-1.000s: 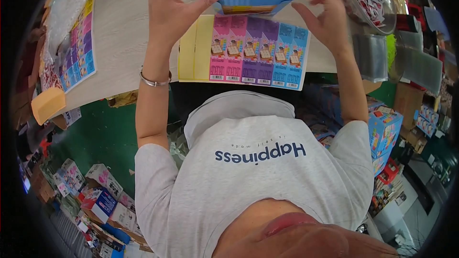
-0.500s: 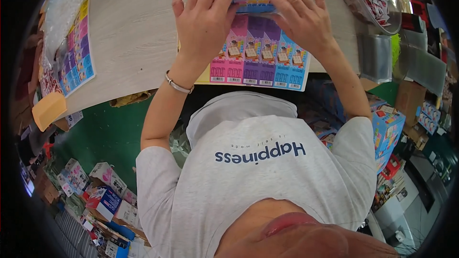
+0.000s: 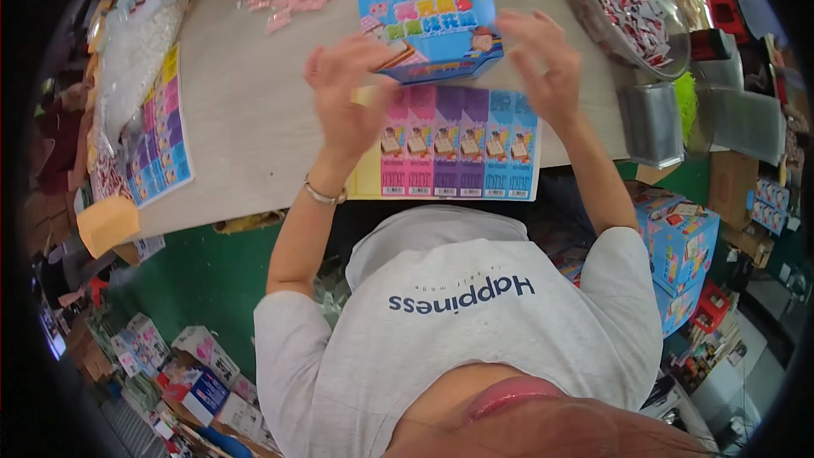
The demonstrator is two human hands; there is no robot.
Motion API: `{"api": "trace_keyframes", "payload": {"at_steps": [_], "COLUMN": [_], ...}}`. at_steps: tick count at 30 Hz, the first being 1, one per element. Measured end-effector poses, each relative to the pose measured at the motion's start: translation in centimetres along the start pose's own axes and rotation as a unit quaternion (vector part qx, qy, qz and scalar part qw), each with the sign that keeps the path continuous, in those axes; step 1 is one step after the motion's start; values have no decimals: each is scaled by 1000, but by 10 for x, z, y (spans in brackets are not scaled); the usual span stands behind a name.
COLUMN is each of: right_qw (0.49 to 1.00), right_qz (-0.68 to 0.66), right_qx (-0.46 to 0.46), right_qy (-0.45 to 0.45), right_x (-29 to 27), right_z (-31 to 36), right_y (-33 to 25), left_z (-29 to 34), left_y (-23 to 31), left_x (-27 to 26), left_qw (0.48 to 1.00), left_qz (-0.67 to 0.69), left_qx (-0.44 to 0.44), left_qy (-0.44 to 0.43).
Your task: Packaging small white blocks into plastic trays and placing them into product boxes.
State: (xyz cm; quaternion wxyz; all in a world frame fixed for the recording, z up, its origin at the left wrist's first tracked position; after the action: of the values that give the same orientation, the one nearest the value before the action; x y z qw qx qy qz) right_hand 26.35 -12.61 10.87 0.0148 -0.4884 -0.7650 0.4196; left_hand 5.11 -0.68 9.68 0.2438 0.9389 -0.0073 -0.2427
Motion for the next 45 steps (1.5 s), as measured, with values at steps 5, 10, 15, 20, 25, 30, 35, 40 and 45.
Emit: {"api": "trace_keyframes", "payload": {"at_steps": [5,10,15,20,25,30,35,40,45], "right_qw": [896,852,851,840,791,797,797,838,894], "right_qz": [-145,-360,-470,-413,-408,-406,-442,-416,-365], "right_qx": [419,378,233,352,454,447,412,337,233], "right_qy": [-14,-40,-12,-35,31,9,-30,-104,-111], "right_x": [73,60,-14,-27,-26,-22,-2,16,38], "right_z": [26,29,25,77,132,127,111,81,59], "right_y": [81,25,-48,-30,-25,-41,-58,-94,-88], "left_z": [22,18,-30,6,43,47,58,69,55], "left_y": [-112,-68,22,43,61,67,61,43,23], "left_x": [69,58,7,22,33,13,-13,-37,-39], "left_qw": [714,723,779,717,684,691,684,688,678], "left_qz": [352,438,492,496,554,551,551,577,604], "left_qx": [-605,-531,-385,-485,-473,-466,-477,-439,-416], "left_qy": [17,-63,-42,-67,-40,-29,-34,-39,-52]}}
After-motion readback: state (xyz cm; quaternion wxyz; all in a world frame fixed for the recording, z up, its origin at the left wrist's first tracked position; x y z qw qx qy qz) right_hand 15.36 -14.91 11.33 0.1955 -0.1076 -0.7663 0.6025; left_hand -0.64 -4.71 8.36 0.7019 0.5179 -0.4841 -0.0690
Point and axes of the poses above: each hand's wrist, its own z-axis away from the middle knuckle, its own x-axis out of the palm, y = z × x, the point moved 9 cm from there along -z, towards the middle knuckle, and after that the axes turned 15 degrees about y, right-handed, at the moved point
